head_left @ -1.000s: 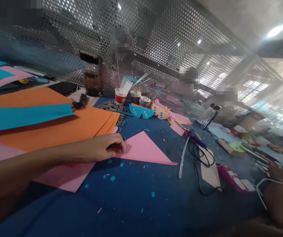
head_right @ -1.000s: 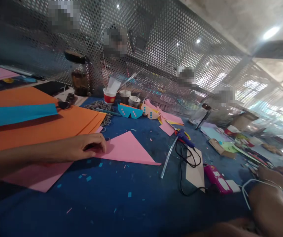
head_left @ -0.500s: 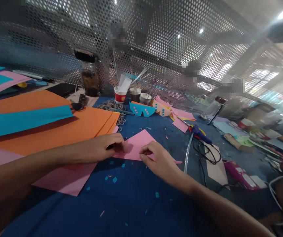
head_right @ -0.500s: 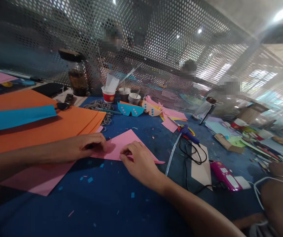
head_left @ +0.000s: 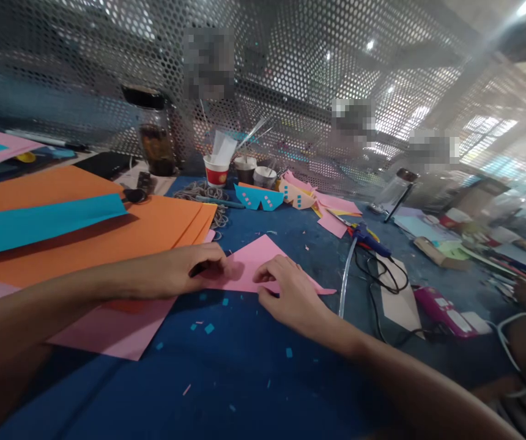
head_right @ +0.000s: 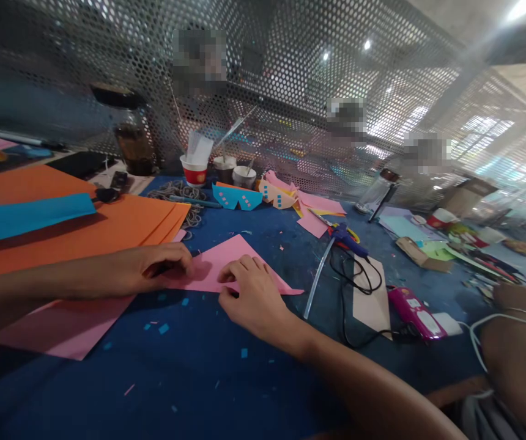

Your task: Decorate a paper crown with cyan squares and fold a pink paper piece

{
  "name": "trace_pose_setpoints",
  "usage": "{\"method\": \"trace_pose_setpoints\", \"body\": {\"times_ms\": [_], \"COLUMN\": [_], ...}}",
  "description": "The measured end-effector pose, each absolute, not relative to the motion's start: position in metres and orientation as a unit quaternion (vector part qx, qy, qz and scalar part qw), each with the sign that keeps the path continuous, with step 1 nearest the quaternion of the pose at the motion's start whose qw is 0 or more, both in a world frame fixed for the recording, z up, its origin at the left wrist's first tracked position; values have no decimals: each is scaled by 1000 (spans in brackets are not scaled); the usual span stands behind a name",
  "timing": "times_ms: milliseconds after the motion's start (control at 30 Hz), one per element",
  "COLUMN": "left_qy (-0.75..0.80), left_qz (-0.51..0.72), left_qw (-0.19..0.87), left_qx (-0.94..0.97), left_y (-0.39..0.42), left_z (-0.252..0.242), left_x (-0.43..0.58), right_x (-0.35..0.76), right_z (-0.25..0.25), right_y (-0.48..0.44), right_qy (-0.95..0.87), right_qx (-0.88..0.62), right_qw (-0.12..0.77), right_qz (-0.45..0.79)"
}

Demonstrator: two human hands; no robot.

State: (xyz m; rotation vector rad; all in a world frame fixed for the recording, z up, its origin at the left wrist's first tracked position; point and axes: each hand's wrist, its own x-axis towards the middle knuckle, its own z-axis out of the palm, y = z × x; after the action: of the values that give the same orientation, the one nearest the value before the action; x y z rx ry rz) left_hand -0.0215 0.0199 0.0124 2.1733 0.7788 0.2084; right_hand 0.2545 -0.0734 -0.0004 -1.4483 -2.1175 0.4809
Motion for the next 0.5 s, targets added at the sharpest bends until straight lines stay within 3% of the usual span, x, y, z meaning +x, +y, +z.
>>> {"method": "trace_pose_setpoints", "body": {"times_ms": [500], "left_qy": [209], "left_qz": [40], "left_qw": [426], "left_qx": [879], "left_y": [32], "left_z": [34], "left_x": [-38], "right_x": [292], "right_z": [23], "right_y": [-75], "right_qy": [-783], "right_qx": [-545], "right_qw": [173], "right_qz": [247]}}
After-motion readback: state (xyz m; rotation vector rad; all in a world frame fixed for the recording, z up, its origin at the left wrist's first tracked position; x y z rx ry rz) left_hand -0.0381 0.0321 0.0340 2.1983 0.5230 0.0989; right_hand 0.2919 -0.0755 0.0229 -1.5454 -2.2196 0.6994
